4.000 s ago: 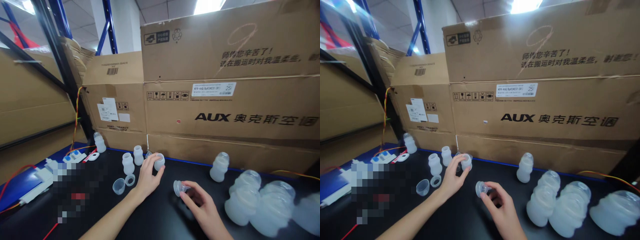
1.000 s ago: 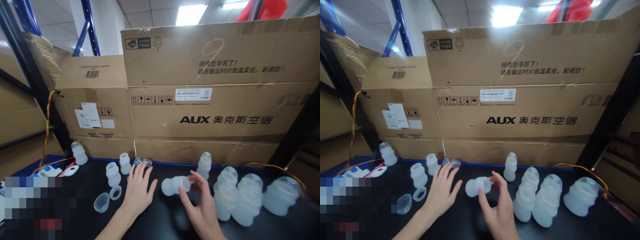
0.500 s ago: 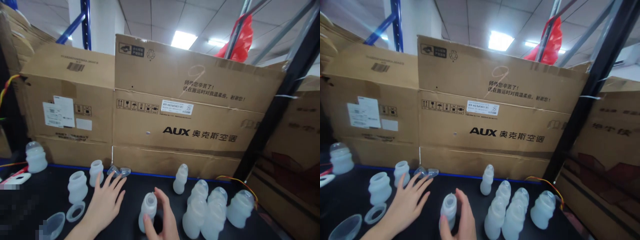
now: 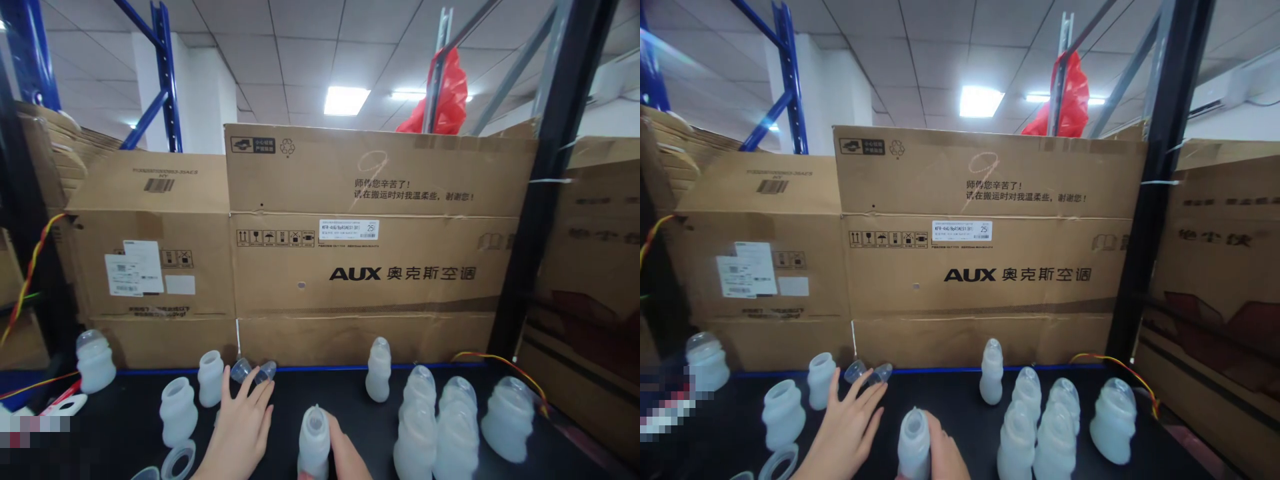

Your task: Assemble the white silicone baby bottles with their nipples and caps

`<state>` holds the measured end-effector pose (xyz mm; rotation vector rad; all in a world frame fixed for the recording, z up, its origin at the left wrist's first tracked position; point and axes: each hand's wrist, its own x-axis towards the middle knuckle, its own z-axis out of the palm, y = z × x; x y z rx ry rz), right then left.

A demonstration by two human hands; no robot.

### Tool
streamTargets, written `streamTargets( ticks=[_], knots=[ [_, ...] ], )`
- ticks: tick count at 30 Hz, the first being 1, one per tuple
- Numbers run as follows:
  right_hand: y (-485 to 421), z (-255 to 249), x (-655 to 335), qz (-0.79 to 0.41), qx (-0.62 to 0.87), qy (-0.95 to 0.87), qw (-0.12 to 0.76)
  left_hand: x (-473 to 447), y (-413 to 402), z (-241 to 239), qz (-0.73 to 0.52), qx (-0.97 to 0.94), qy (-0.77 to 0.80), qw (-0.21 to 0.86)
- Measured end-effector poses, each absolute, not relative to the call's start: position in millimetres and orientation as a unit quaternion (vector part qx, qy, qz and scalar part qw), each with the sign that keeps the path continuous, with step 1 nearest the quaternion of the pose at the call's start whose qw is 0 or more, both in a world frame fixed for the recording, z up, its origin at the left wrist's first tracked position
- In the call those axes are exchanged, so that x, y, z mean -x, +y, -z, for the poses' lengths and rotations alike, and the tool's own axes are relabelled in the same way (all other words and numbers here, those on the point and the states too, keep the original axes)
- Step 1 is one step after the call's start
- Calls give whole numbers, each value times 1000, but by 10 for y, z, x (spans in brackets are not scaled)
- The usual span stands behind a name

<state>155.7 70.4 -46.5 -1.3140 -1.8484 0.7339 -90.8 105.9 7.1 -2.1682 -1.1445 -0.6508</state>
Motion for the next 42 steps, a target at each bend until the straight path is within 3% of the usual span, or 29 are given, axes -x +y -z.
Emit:
streamTargets(
  ticks=[7,22,24,29,31,42],
  knots=[
    [535,201,-1602,-294,438,-751,398,700,853,-191,378,797,-414,226],
    [419,109,-1648,-282,426,-754,412,689,786,-173,513,706,-477,108],
    [406,91,-1649,-283,427,-753,412,608,721,-203,526,693,-491,41],
    [380,-2,-1642,-289,420,-759,406,357,496,-297,575,611,-465,-282],
    [371,-39,-1639,-288,413,-765,402,292,426,-296,581,601,-448,-318],
    [315,-119,-1636,-285,397,-770,410,292,365,-288,549,704,-404,-202]
  ],
)
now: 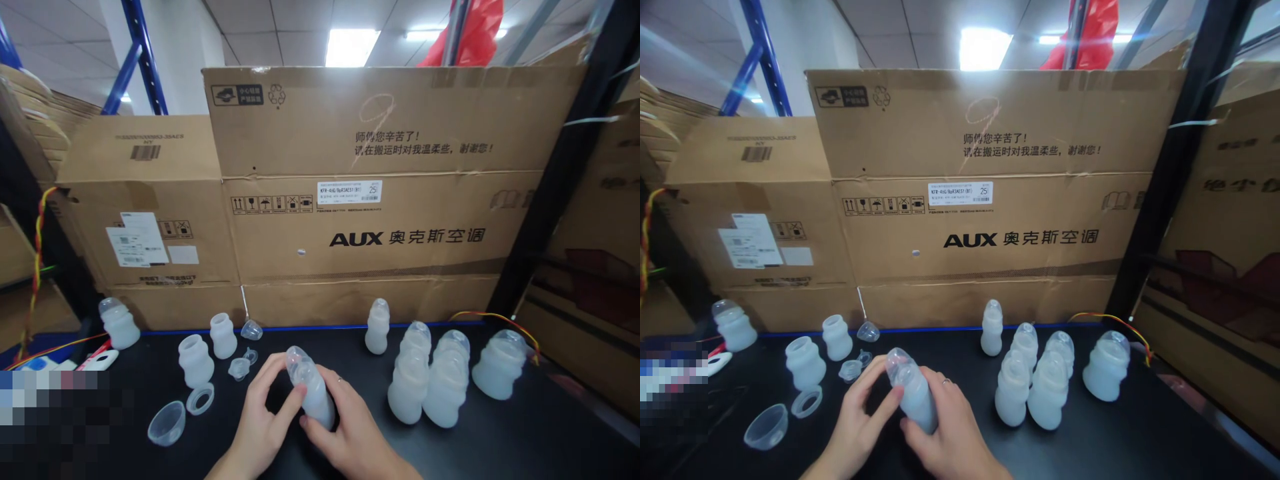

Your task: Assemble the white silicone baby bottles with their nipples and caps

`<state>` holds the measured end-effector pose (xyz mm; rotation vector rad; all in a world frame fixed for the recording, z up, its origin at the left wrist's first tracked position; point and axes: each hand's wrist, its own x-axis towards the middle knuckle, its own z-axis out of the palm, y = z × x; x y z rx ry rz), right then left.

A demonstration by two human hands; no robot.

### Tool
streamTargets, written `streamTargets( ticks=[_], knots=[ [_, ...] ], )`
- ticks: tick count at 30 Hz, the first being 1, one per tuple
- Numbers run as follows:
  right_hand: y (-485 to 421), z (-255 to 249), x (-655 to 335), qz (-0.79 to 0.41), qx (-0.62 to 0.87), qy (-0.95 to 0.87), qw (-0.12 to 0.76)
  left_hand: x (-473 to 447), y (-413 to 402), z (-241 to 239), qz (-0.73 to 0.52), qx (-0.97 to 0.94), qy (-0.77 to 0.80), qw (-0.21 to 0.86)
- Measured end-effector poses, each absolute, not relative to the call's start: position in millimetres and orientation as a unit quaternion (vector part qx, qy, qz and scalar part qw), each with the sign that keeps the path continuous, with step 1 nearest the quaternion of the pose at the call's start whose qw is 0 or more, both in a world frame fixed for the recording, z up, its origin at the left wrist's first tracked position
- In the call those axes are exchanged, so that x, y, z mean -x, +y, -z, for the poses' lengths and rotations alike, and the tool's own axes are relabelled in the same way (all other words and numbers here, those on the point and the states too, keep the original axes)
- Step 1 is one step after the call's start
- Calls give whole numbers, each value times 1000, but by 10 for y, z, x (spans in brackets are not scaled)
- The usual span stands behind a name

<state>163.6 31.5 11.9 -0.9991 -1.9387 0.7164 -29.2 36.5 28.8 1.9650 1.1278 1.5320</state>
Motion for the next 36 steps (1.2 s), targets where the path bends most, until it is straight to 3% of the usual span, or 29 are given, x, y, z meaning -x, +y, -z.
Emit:
streamTargets(
  ticks=[15,28,32,36],
  knots=[
    [269,-226,-1651,-282,406,-759,424,413,380,-563,-443,-799,403,59],
    [304,-172,-1666,-272,403,-760,432,342,385,-410,-465,-731,388,315],
    [306,-173,-1651,-182,449,-770,414,298,354,-345,-525,-588,395,472],
    [272,-163,-1667,-155,448,-775,418,274,359,-363,-585,-469,437,497]
  ],
)
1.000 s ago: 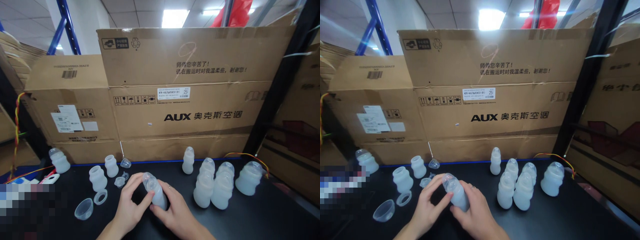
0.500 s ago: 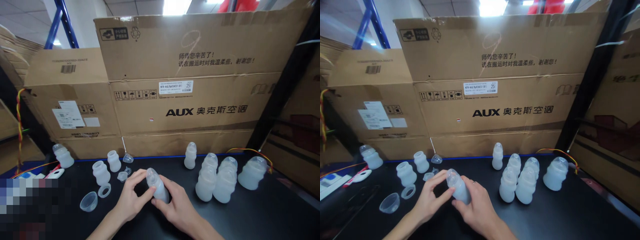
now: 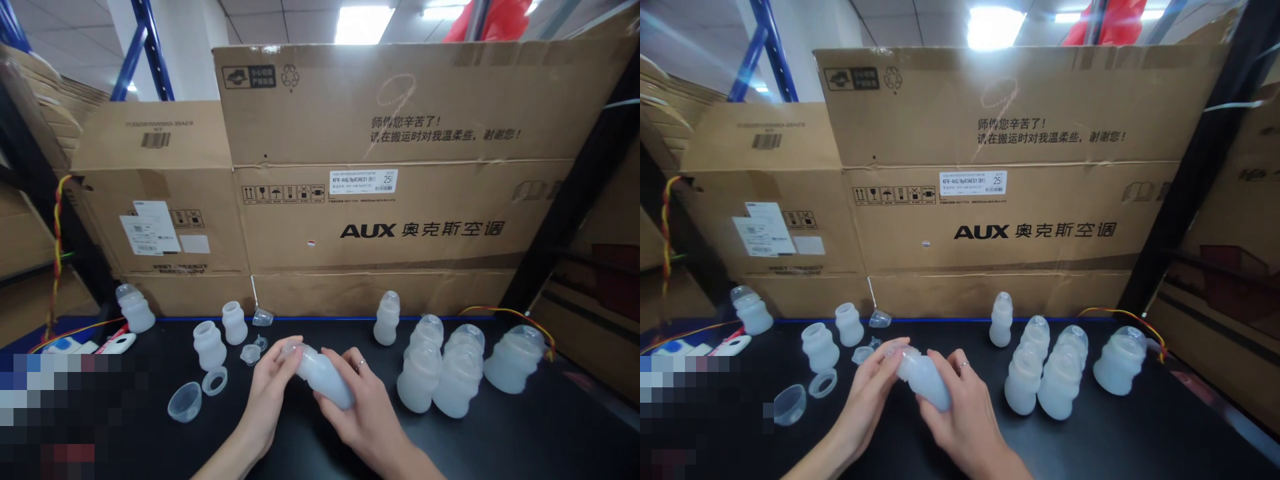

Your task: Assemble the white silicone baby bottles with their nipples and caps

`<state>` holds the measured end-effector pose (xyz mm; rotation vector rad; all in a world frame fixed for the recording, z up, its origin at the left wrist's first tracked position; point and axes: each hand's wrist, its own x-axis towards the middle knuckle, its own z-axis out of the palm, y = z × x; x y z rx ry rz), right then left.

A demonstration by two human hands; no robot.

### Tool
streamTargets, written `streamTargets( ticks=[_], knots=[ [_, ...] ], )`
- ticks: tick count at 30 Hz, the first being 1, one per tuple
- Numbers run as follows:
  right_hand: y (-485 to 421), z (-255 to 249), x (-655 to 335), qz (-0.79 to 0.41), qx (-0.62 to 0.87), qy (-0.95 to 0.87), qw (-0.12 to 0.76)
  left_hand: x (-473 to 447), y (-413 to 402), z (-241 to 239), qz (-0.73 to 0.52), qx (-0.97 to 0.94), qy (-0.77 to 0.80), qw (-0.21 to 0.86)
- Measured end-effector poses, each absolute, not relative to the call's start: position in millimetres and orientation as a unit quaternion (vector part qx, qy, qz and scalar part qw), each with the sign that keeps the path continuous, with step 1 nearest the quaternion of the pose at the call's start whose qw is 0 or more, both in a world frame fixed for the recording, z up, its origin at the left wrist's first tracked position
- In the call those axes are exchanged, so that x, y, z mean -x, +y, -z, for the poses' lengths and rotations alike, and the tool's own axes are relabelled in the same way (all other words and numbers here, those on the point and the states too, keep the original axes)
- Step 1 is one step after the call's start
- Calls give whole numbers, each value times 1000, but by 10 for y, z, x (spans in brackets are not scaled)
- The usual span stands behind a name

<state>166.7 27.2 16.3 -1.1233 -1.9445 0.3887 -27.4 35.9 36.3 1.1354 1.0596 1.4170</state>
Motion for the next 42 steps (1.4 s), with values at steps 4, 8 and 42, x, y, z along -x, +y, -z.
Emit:
streamTargets(
  ticks=[4,8,42],
  knots=[
    [222,-201,-1712,-193,424,-773,431,272,357,-403,-553,-476,417,542],
    [194,-306,-1731,-367,410,-721,421,272,320,-404,-538,-476,391,575],
    [583,125,-1809,-148,516,-629,563,991,949,60,-386,-737,554,19]
  ],
)
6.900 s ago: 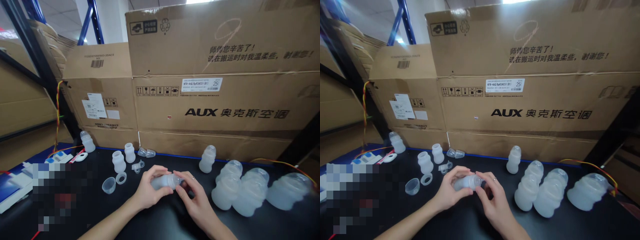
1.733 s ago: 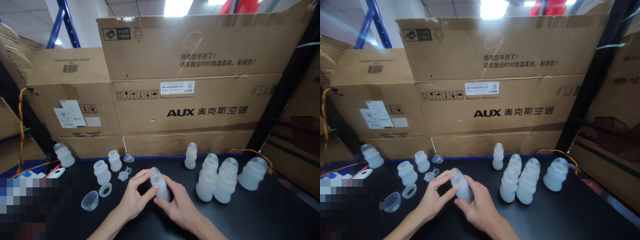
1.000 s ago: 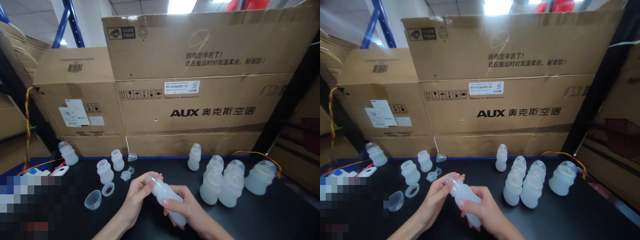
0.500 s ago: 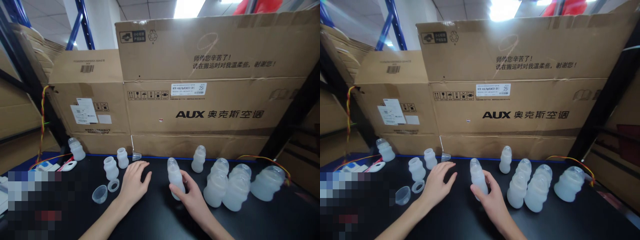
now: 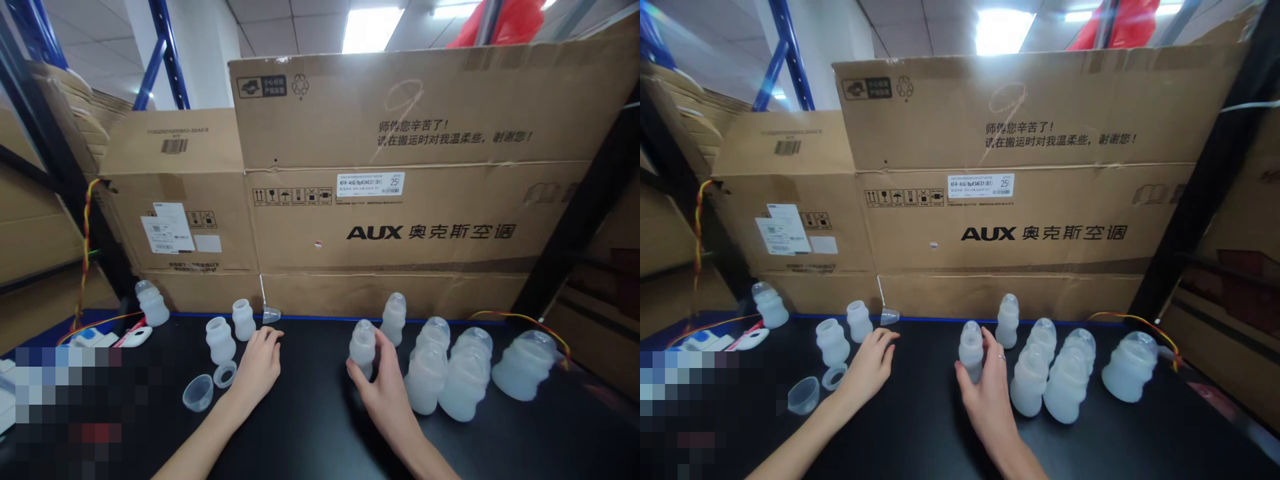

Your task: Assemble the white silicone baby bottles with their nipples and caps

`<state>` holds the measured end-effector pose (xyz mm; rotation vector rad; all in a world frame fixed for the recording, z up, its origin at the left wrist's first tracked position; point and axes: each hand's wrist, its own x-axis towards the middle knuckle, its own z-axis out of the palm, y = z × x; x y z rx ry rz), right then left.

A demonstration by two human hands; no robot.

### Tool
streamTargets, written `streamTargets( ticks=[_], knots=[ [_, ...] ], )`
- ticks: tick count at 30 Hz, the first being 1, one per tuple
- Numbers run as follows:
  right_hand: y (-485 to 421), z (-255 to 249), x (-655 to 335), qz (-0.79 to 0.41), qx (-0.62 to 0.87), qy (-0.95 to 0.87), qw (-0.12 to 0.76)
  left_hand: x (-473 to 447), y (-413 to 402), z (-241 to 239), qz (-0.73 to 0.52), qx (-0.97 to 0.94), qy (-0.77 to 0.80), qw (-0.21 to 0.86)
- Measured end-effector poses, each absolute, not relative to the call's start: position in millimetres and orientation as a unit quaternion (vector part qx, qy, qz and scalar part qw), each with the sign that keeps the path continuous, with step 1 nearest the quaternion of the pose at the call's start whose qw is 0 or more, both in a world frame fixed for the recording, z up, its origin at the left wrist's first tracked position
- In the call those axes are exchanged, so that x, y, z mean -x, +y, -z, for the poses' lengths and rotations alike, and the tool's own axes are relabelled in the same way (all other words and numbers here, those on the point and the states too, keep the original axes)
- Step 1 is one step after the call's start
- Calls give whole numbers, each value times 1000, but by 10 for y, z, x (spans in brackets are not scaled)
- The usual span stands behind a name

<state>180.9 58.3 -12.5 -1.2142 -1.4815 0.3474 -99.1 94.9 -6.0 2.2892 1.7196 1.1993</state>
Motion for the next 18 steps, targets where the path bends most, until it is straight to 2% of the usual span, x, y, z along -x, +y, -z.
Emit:
streamTargets(
  ticks=[7,10,13,18],
  knots=[
    [439,-53,-1694,46,490,-626,605,806,840,-56,-447,-728,496,156],
    [277,-149,-1645,85,437,-653,613,611,706,-113,-467,-704,474,249],
    [170,-150,-1640,56,381,-711,588,412,576,-147,-485,-654,458,355],
    [155,-158,-1669,-96,329,-822,455,205,460,-151,-492,-561,431,507]
  ],
)
